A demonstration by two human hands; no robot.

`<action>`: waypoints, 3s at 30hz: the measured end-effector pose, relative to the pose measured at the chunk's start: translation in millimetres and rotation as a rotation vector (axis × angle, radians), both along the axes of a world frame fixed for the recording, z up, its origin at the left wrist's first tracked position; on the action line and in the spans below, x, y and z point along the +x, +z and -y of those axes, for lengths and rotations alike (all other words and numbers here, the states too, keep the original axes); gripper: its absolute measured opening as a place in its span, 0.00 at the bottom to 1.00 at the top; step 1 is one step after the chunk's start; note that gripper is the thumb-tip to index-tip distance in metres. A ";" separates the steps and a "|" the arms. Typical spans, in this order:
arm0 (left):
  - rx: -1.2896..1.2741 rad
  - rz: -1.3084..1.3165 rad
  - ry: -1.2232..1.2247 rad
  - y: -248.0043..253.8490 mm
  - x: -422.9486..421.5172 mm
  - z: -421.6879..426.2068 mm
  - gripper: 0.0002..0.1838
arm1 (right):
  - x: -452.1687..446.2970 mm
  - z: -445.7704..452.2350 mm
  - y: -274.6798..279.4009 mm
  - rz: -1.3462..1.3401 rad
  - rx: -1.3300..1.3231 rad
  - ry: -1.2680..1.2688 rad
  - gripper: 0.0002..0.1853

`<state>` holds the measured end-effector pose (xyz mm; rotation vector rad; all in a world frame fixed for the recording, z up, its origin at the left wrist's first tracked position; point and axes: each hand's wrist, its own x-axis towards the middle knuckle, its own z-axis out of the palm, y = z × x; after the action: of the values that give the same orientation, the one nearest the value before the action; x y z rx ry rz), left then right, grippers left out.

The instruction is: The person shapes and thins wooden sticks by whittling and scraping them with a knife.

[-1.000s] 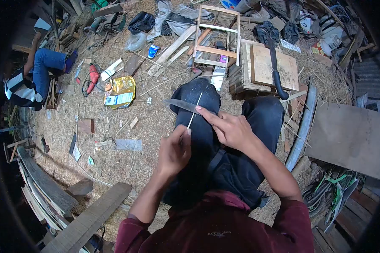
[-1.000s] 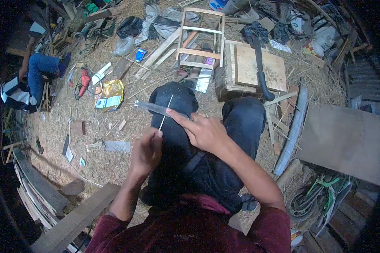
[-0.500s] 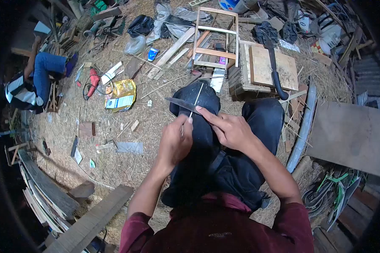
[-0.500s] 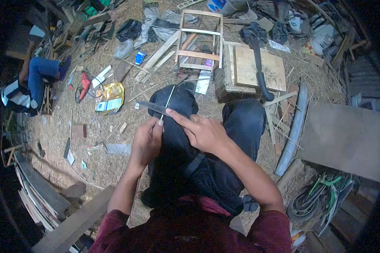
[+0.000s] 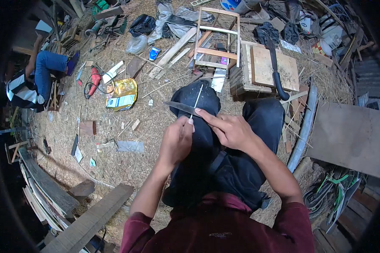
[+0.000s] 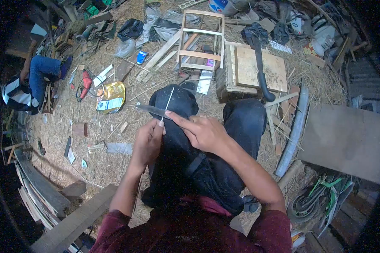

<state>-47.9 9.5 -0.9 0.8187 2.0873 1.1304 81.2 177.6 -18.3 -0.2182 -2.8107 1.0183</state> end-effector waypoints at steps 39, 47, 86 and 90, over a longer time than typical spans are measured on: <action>0.070 0.227 0.031 -4.2 2.1 0.9 0.20 | 3.5 -11.6 0.0 -0.158 -0.525 -0.399 0.29; 0.002 0.323 0.056 -0.6 -2.9 -2.9 0.19 | 2.2 -12.9 6.4 -0.199 -0.519 -0.281 0.25; 0.084 0.418 0.085 -8.5 10.5 6.6 0.21 | 2.1 6.1 -5.0 0.009 0.135 -0.054 0.36; -0.022 0.269 0.085 -3.0 25.3 25.6 0.22 | -0.2 0.1 -8.0 0.001 0.123 -0.122 0.36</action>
<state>-22.6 -16.1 -3.9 0.5381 1.9204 1.1887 81.0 177.6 -26.3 -0.3702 -2.8089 0.8162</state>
